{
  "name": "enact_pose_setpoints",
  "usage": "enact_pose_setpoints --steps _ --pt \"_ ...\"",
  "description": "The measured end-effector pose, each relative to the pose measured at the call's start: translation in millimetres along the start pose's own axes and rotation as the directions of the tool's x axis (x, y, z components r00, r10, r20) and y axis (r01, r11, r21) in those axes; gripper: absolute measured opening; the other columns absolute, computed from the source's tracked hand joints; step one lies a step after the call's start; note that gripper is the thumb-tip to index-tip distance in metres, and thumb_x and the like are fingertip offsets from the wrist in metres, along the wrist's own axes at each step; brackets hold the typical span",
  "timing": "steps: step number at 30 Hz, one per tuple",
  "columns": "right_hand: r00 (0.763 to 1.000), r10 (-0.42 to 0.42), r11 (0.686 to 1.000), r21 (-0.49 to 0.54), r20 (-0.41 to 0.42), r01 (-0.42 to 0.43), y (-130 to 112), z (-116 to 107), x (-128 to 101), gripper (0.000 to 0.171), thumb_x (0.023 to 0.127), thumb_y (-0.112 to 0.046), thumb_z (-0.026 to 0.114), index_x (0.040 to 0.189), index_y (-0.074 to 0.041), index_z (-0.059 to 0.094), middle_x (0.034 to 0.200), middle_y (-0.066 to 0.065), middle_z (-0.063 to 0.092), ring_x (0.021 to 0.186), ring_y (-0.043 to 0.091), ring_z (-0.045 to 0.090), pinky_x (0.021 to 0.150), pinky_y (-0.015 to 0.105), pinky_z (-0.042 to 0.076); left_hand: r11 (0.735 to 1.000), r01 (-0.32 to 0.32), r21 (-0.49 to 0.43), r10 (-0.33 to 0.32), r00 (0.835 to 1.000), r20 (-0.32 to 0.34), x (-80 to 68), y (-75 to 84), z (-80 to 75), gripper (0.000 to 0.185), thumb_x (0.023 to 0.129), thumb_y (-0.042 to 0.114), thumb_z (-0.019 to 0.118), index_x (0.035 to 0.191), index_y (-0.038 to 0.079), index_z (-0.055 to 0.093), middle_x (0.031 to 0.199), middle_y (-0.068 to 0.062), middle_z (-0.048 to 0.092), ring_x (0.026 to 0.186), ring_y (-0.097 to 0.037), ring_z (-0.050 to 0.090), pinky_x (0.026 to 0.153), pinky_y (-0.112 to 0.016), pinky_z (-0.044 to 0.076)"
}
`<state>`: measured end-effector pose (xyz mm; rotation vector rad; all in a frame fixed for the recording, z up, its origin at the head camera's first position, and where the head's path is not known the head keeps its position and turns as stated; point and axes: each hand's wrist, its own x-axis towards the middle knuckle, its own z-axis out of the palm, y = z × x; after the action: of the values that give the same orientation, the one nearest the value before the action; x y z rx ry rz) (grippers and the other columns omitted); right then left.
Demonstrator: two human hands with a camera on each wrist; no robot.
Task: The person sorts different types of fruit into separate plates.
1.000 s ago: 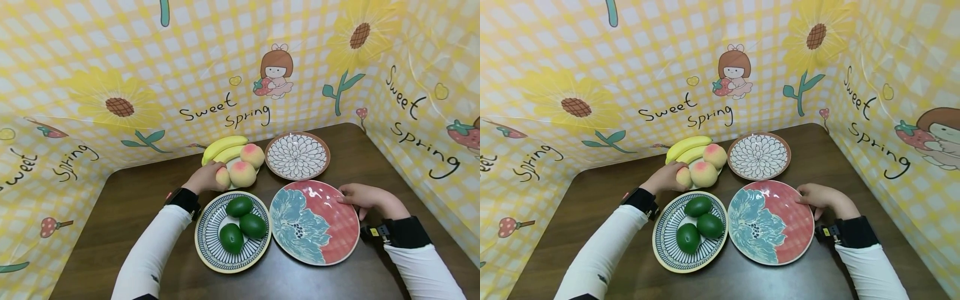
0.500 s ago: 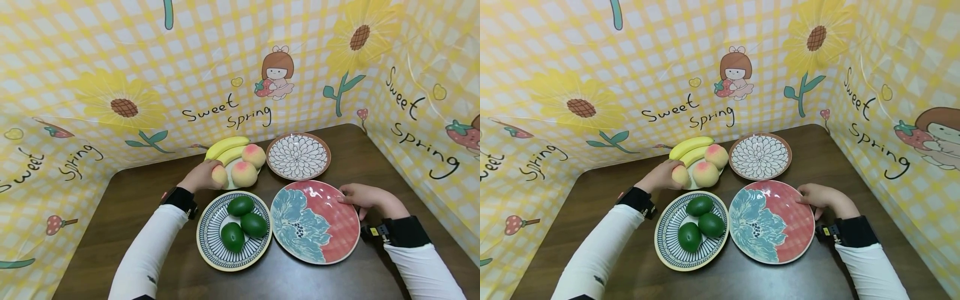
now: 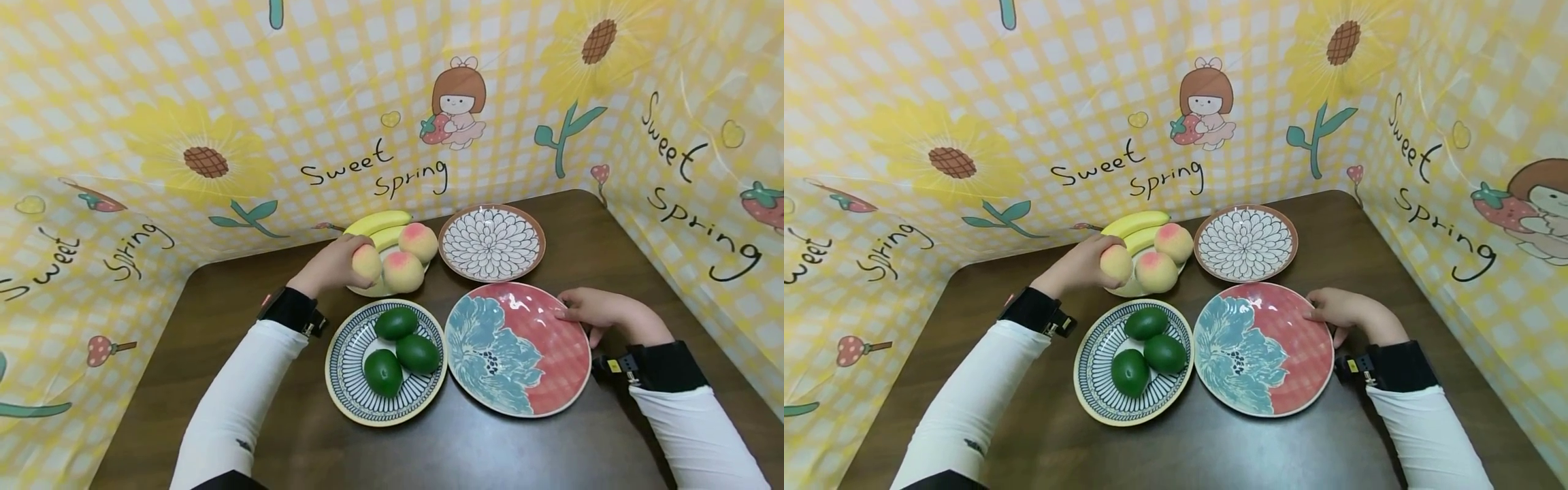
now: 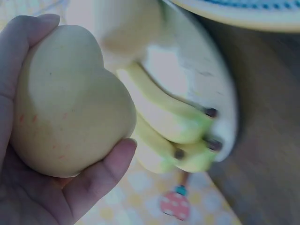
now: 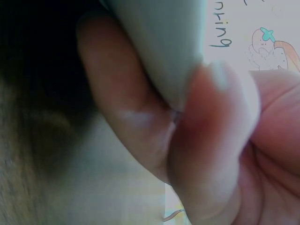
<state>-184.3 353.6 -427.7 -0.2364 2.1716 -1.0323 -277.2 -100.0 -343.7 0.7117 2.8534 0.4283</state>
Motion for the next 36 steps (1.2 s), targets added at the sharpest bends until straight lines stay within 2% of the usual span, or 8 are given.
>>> enact_pose_setpoints --steps 6,10,13,18,23,28,32,36 --pt "1.0 0.002 1.0 0.007 0.002 -0.002 0.3 0.1 0.9 0.033 0.108 -0.012 0.046 0.128 0.015 0.041 0.08 0.002 0.067 0.055 0.008 0.064 0.054 0.025 0.056 0.996 -0.091 -0.003 0.091 0.996 -0.002 6.0 31.7 -3.2 0.072 0.074 0.025 0.084 0.139 0.007 0.057 0.138 -0.019 0.056 0.119 -0.031 0.057 0.098 -0.048 0.051" --pt "1.0 0.004 1.0 0.004 0.006 -0.004 0.1 -1.7 0.2 0.033 0.109 -0.012 0.045 0.128 0.015 0.041 0.079 0.002 0.067 0.054 0.008 0.064 0.054 0.025 0.056 0.986 -0.168 0.017 0.168 0.986 -0.005 13.9 54.5 -3.6 0.07 0.074 0.024 0.083 0.137 0.007 0.058 0.14 -0.018 0.057 0.126 -0.032 0.055 0.104 -0.046 0.049" --pt "1.0 0.008 1.0 0.014 0.012 -0.008 -0.4 -2.0 -0.4 0.033 0.109 -0.012 0.045 0.128 0.015 0.041 0.078 0.002 0.067 0.055 0.008 0.065 0.054 0.025 0.056 0.978 -0.206 0.017 0.206 0.979 -0.002 18.3 73.4 -1.7 0.071 0.073 0.025 0.084 0.137 0.01 0.058 0.141 -0.017 0.056 0.123 -0.031 0.057 0.105 -0.044 0.049" --pt "1.0 0.008 0.999 0.033 0.018 -0.008 -1.3 0.1 -1.0 0.033 0.108 -0.012 0.046 0.128 0.014 0.042 0.078 0.002 0.067 0.056 0.008 0.065 0.054 0.025 0.056 0.965 -0.262 0.027 0.261 0.965 0.027 18.6 105.0 10.3 0.072 0.072 0.031 0.088 0.136 0.015 0.06 0.142 -0.013 0.053 0.118 -0.027 0.059 0.099 -0.042 0.053" --pt "1.0 0.028 0.999 0.038 0.012 -0.028 -0.7 2.6 -1.8 0.035 0.108 -0.014 0.048 0.129 0.013 0.043 0.079 0.002 0.067 0.055 0.009 0.064 0.055 0.026 0.056 0.939 -0.342 0.043 0.335 0.934 0.123 18.6 140.7 31.0 0.076 0.074 0.032 0.089 0.141 0.015 0.057 0.141 -0.009 0.056 0.121 -0.025 0.06 0.099 -0.041 0.054" --pt "0.999 0.044 0.998 0.036 0.013 -0.044 1.9 3.5 -3.0 0.035 0.108 -0.014 0.048 0.129 0.013 0.044 0.079 0.002 0.067 0.056 0.009 0.065 0.056 0.025 0.056 0.901 -0.431 0.044 0.411 0.882 0.23 21.7 173.7 56.5 0.076 0.077 0.034 0.088 0.144 0.017 0.056 0.14 -0.007 0.056 0.118 -0.021 0.06 0.099 -0.034 0.053" --pt "0.999 0.031 0.999 0.039 0.018 -0.032 0.5 3.4 -2.7 0.031 0.108 -0.013 0.046 0.126 0.012 0.045 0.078 0.002 0.067 0.055 0.009 0.064 0.055 0.025 0.056 0.866 -0.494 0.083 0.451 0.84 0.301 23.7 190.5 75.3 0.076 0.078 0.037 0.087 0.145 0.02 0.054 0.143 -0.005 0.055 0.121 -0.019 0.059 0.1 -0.029 0.05" --pt "1.0 0.02 0.999 0.029 0.025 -0.02 -4.2 2.6 -1.6 0.029 0.108 -0.012 0.046 0.124 0.012 0.047 0.078 0.002 0.066 0.053 0.008 0.063 0.055 0.024 0.055 0.839 -0.525 0.142 0.457 0.823 0.339 25.8 198.0 89.2 0.074 0.08 0.04 0.085 0.145 0.024 0.053 0.149 -0.004 0.051 0.13 -0.018 0.056 0.108 -0.028 0.046"
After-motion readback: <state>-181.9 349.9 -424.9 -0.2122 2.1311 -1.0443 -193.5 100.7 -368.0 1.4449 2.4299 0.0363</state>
